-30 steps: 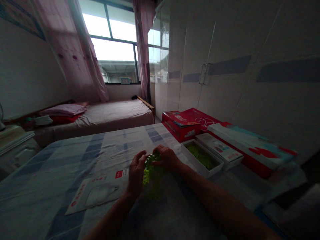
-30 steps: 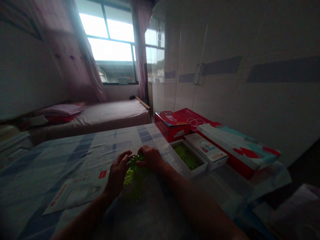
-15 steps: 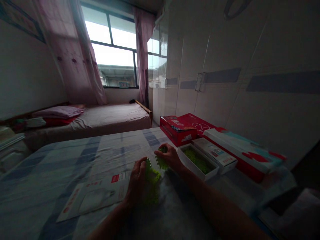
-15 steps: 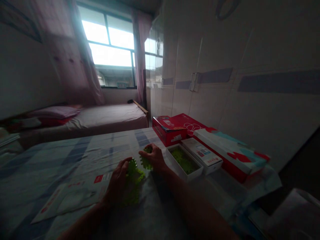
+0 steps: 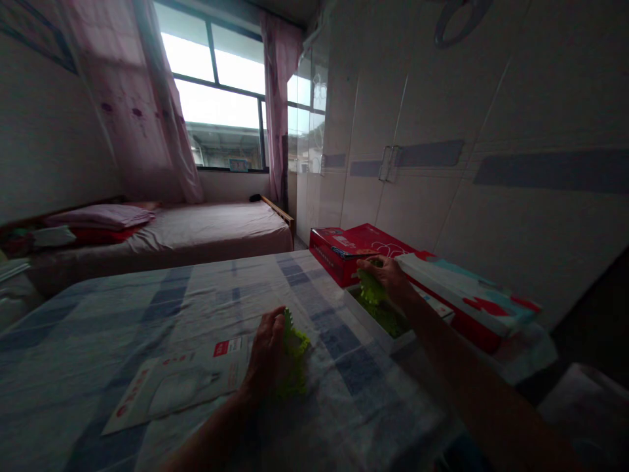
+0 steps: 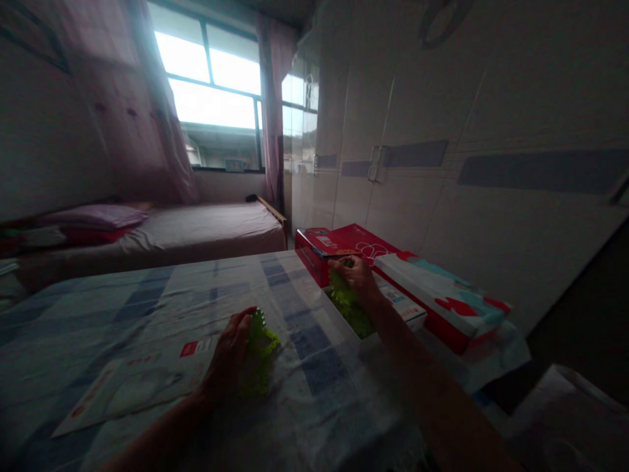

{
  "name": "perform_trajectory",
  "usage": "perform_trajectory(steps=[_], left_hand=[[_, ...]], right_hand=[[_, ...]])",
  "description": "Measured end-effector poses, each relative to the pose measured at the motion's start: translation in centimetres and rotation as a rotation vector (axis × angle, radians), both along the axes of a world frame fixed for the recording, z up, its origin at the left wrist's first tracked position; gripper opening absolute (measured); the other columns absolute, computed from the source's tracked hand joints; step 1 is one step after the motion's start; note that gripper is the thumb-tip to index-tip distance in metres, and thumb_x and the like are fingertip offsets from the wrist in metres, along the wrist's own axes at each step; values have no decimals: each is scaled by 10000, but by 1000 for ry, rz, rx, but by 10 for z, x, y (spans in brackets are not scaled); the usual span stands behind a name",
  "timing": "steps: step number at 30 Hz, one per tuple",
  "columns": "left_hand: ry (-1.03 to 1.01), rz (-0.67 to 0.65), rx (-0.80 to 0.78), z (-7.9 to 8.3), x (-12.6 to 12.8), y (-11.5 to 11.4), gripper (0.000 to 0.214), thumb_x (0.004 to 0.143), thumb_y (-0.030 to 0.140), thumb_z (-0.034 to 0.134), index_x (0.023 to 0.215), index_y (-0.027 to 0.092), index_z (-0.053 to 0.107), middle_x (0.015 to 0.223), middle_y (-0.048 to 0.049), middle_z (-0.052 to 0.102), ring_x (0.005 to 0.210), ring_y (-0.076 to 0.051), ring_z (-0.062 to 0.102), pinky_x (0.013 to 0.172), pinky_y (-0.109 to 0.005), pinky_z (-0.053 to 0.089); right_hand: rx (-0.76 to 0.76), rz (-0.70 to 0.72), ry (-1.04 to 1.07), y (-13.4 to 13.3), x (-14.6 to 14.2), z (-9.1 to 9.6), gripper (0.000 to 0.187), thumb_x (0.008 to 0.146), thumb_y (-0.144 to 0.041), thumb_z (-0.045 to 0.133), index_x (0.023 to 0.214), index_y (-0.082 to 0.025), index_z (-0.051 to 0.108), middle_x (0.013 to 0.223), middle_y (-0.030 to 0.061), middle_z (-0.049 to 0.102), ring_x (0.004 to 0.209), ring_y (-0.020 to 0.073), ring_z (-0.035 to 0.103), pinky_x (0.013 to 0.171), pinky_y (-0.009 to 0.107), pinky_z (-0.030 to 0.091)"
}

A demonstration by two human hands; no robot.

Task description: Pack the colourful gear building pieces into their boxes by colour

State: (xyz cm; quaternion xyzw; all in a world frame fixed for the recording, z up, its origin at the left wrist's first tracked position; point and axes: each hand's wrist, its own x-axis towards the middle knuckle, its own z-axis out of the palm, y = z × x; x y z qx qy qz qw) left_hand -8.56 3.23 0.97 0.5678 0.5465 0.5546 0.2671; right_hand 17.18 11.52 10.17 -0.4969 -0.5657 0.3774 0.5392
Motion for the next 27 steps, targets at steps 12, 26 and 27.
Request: perform_trajectory(steps=[12, 26, 27], left_hand=[[25, -3, 0, 1, -1, 1, 434, 847, 461, 339, 1068, 170, 573, 1077, -82, 596, 1013, -203, 550, 928, -352, 409], [42, -9, 25, -2, -2, 2, 408, 857, 450, 353, 1073, 188, 579, 1107, -69, 588, 1058, -203, 535, 964, -359, 386], [41, -10, 31, -3, -3, 2, 406, 857, 450, 355, 1074, 190, 579, 1110, -69, 587, 1062, -203, 533, 965, -358, 384]], right_hand=[[152, -184, -670, -1, 31, -33, 256, 770, -321, 533, 900, -137, 655, 956, 99, 653, 919, 216, 594, 832, 342, 446], [168, 183, -830, -71, 51, -37, 412, 711, -337, 641, 1102, -209, 619, 1099, 89, 613, 1028, 227, 556, 891, 370, 434], [148, 166, -773, -71, 52, -37, 396, 717, -318, 622, 1097, -206, 616, 1089, 85, 618, 1008, 219, 568, 864, 355, 452]])
